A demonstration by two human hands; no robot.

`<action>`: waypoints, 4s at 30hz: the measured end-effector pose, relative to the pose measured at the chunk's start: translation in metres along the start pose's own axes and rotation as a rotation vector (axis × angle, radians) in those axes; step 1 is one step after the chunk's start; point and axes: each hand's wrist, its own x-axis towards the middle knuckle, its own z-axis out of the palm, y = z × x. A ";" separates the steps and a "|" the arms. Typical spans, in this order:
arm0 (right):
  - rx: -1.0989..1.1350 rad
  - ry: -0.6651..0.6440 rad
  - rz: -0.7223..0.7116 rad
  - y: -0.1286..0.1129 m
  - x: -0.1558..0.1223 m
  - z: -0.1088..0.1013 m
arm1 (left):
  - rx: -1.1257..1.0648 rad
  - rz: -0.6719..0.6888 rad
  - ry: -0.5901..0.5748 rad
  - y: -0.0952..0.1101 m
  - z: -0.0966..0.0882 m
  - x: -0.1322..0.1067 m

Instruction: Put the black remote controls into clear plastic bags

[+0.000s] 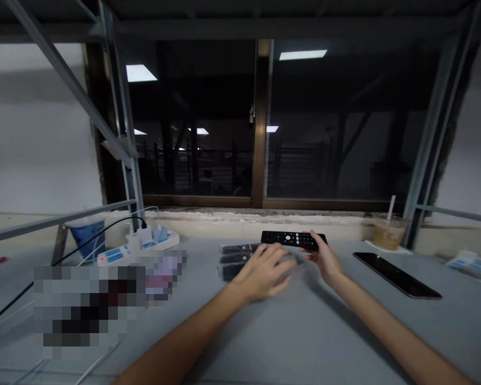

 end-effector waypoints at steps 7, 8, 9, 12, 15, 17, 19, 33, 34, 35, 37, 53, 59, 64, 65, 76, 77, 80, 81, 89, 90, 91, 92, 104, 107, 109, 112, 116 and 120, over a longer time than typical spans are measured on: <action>0.004 0.097 -0.069 -0.004 -0.002 -0.001 | -0.083 0.044 -0.231 0.020 0.024 -0.007; 0.017 0.099 -0.072 -0.005 -0.004 0.000 | -0.073 0.040 -0.247 0.019 0.025 -0.008; 0.029 0.106 -0.077 -0.006 -0.005 0.001 | -0.064 0.032 -0.263 0.018 0.025 -0.007; 0.061 0.135 -0.099 -0.009 -0.004 0.000 | -0.061 -0.027 -0.288 0.012 0.018 -0.004; 0.114 0.172 -0.117 -0.010 0.000 -0.003 | -0.075 -0.108 -0.263 0.006 0.008 -0.001; 0.155 0.188 -0.127 -0.009 0.004 -0.006 | -0.056 -0.174 -0.216 0.001 0.002 0.002; 0.184 0.197 -0.129 -0.008 0.007 -0.009 | -0.023 -0.262 -0.159 -0.007 -0.002 0.003; -0.004 0.013 -0.322 -0.003 -0.006 0.000 | -0.243 -0.377 -0.179 -0.054 0.022 -0.023; -0.041 0.017 -0.391 -0.001 -0.006 0.000 | -0.287 -0.337 -0.205 -0.049 0.025 -0.024; -0.082 0.019 -0.469 0.001 -0.005 0.001 | -0.311 -0.311 -0.228 -0.044 0.028 -0.023; -0.176 0.015 -0.657 0.003 -0.005 0.001 | -0.317 -0.303 -0.257 -0.035 0.032 -0.021; -0.725 -0.192 -1.451 -0.008 -0.012 -0.005 | -0.103 -0.530 0.010 -0.061 0.038 -0.020; -0.653 -0.183 -1.312 -0.010 -0.015 -0.005 | -0.180 -0.640 0.235 -0.074 0.045 -0.029; -0.222 -0.087 -0.712 0.000 -0.018 0.008 | -0.212 -0.677 0.299 -0.077 0.045 -0.031; -0.135 -0.052 -0.585 0.001 -0.018 0.010 | -0.202 -0.682 0.300 -0.077 0.045 -0.030; 0.111 0.092 -0.135 -0.006 -0.012 0.005 | -0.150 -0.545 0.157 -0.060 0.035 -0.026; 0.099 0.092 -0.128 -0.005 -0.011 0.005 | -0.148 -0.526 0.144 -0.058 0.034 -0.025; 0.053 0.084 -0.139 -0.004 -0.011 0.005 | -0.126 -0.481 0.098 -0.050 0.030 -0.021; 0.040 0.083 -0.146 -0.004 -0.012 0.006 | -0.116 -0.467 0.081 -0.047 0.028 -0.020; -0.088 0.102 -0.262 -0.004 -0.012 0.006 | -0.018 -0.357 0.025 -0.037 0.021 -0.015; -0.121 0.092 -0.290 -0.003 -0.013 0.006 | -0.013 -0.353 0.016 -0.036 0.022 -0.015; -0.150 0.075 -0.313 -0.004 -0.014 0.006 | -0.008 -0.354 0.002 -0.036 0.024 -0.015; -0.169 0.048 -0.328 -0.004 -0.015 0.006 | -0.004 -0.362 -0.013 -0.036 0.025 -0.015; -0.053 -0.634 0.164 -0.002 -0.021 0.006 | -0.087 -0.555 -0.045 -0.034 0.025 -0.014; -0.056 -0.721 0.212 -0.004 -0.023 0.005 | -0.085 -0.522 -0.042 -0.030 0.021 -0.012; -0.058 -0.771 0.220 -0.005 -0.026 0.005 | -0.083 -0.490 -0.042 -0.025 0.019 -0.010; -0.080 -0.819 0.188 -0.004 -0.030 0.006 | -0.091 -0.437 -0.046 -0.016 0.016 -0.008; -0.121 -0.849 0.173 0.003 -0.034 0.008 | -0.114 -0.396 -0.034 -0.007 0.014 -0.006; -0.104 -0.929 0.253 0.007 -0.037 0.011 | -0.138 -0.395 -0.028 -0.005 0.015 -0.005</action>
